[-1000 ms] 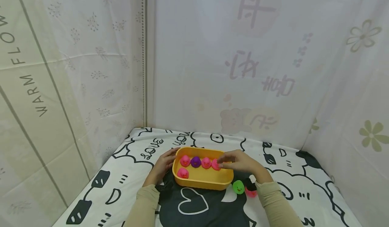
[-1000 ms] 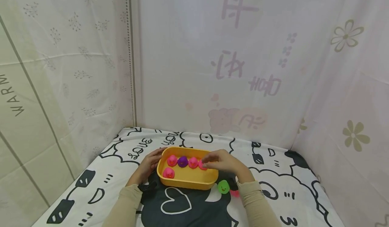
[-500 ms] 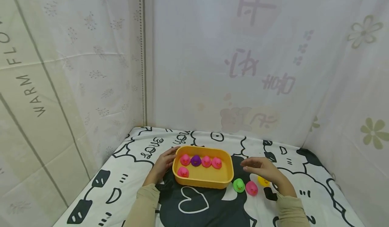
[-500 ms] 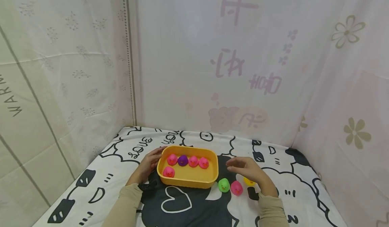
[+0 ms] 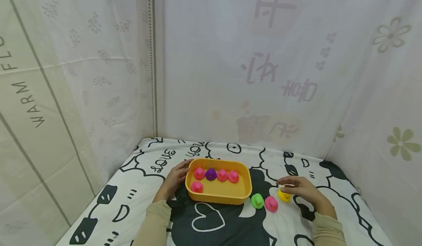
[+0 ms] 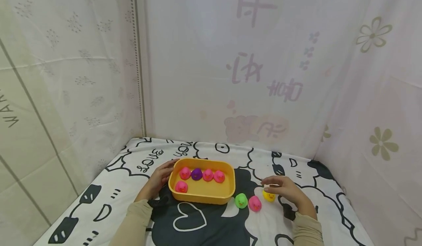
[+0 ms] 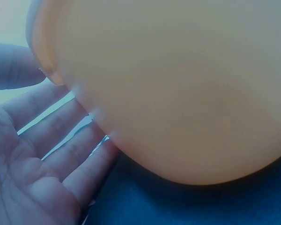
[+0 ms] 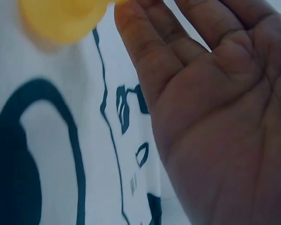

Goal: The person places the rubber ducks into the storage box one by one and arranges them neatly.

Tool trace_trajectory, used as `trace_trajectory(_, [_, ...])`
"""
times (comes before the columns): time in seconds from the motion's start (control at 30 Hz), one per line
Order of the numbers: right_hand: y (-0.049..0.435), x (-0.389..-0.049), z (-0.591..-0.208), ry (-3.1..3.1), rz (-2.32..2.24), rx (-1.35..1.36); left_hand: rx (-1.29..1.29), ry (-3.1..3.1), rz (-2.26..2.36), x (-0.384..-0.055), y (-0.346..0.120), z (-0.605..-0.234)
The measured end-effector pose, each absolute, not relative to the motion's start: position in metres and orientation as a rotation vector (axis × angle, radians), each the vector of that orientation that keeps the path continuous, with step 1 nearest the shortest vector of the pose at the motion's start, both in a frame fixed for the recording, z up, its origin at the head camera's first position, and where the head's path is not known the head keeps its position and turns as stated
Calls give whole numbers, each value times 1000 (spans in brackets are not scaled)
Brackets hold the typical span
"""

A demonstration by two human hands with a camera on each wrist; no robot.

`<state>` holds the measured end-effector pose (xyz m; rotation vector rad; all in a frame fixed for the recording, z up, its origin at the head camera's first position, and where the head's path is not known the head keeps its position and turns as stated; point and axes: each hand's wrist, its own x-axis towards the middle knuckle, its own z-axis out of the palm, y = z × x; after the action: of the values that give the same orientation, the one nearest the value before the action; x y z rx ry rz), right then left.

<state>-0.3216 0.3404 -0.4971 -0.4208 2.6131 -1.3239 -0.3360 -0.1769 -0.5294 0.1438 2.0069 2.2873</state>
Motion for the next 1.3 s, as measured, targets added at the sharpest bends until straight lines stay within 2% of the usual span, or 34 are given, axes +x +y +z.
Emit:
trace_trajectory(0.23, [351,-319,-505,2628,-1320,-258,126,2015,2279,-336,-175,-527])
trace_trajectory(1.3, [361,-316,-521,2550,-1443,-237,135,1998,2288,-333,-177,-528])
